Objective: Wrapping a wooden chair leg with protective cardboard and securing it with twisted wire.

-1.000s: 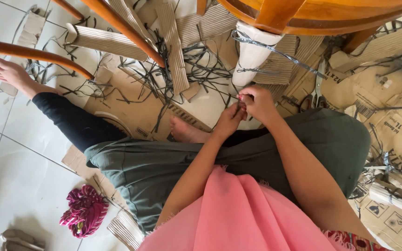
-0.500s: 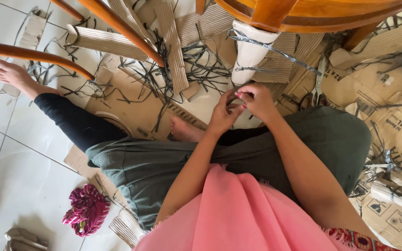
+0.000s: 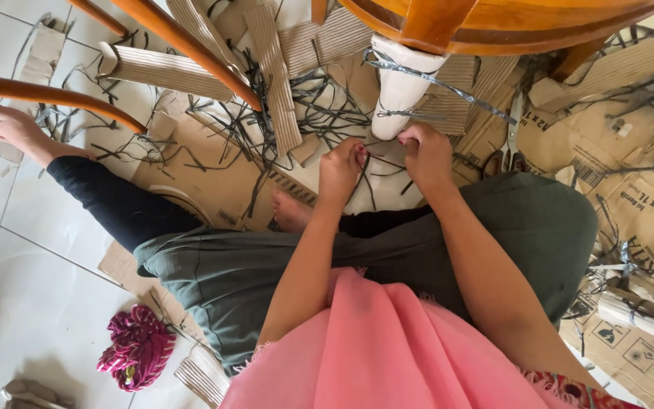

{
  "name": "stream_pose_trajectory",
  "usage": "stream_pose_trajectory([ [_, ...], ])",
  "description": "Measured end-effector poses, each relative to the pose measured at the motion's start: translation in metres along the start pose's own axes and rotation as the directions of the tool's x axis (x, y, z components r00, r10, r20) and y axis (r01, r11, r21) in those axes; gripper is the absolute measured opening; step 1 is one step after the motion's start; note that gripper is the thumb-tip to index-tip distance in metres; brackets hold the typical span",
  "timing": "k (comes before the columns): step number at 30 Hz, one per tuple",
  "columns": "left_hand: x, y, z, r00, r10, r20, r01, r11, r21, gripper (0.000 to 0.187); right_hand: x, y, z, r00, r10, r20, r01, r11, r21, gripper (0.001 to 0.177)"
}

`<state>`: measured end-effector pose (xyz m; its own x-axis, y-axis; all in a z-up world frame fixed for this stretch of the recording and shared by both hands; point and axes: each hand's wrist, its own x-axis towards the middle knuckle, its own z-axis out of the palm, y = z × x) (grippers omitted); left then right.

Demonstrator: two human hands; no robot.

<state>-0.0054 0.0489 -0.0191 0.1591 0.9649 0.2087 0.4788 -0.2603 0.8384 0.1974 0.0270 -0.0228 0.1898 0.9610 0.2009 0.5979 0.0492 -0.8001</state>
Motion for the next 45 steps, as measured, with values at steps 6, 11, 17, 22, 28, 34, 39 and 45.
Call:
stream_pose_trajectory([
  [6, 0.001, 0.012, -0.011, 0.999, 0.037, 0.004, -0.037, 0.999, -0.035, 0.025, 0.01, 0.015, 0.01, 0.999, 0.043, -0.033, -0.043, 0.999, 0.002, 0.013],
  [11, -0.004, -0.01, -0.005, 0.937, 0.348, 0.025, -0.341, 0.901, 0.268, 0.013, 0.011, 0.015, 0.009, 0.996, 0.085, -0.008, -0.085, 0.996, -0.002, 0.008],
  [17, 0.015, 0.012, 0.016, 0.808, 0.586, 0.06, -0.589, 0.799, 0.119, 0.017, 0.008, 0.028, 0.009, 0.994, 0.099, 0.034, -0.098, 0.995, -0.024, 0.01],
  [22, 0.015, 0.005, 0.023, 0.83, 0.536, 0.152, -0.54, 0.841, -0.019, 0.016, 0.006, 0.028, 0.004, 0.989, 0.138, 0.049, -0.139, 0.99, 0.016, 0.012],
  [28, 0.012, 0.027, 0.015, 0.922, 0.365, 0.129, -0.323, 0.909, -0.262, 0.009, -0.001, 0.009, -0.017, 0.963, 0.217, 0.157, -0.214, 0.976, -0.037, 0.011],
  [34, 0.005, 0.029, 0.015, 0.937, 0.318, 0.144, -0.261, 0.912, -0.316, 0.037, -0.006, -0.029, -0.042, 0.935, 0.235, 0.265, -0.222, 0.972, -0.079, 0.015],
  [39, 0.01, 0.026, 0.026, 0.914, 0.407, 0.001, -0.401, 0.9, -0.17, 0.017, -0.005, -0.044, -0.047, 0.937, 0.183, 0.296, -0.186, 0.982, -0.02, 0.016],
  [45, 0.011, 0.025, 0.031, 0.868, 0.492, -0.064, -0.486, 0.87, 0.085, 0.011, 0.0, -0.016, -0.062, 0.987, 0.146, 0.072, -0.142, 0.988, -0.054, 0.024],
])
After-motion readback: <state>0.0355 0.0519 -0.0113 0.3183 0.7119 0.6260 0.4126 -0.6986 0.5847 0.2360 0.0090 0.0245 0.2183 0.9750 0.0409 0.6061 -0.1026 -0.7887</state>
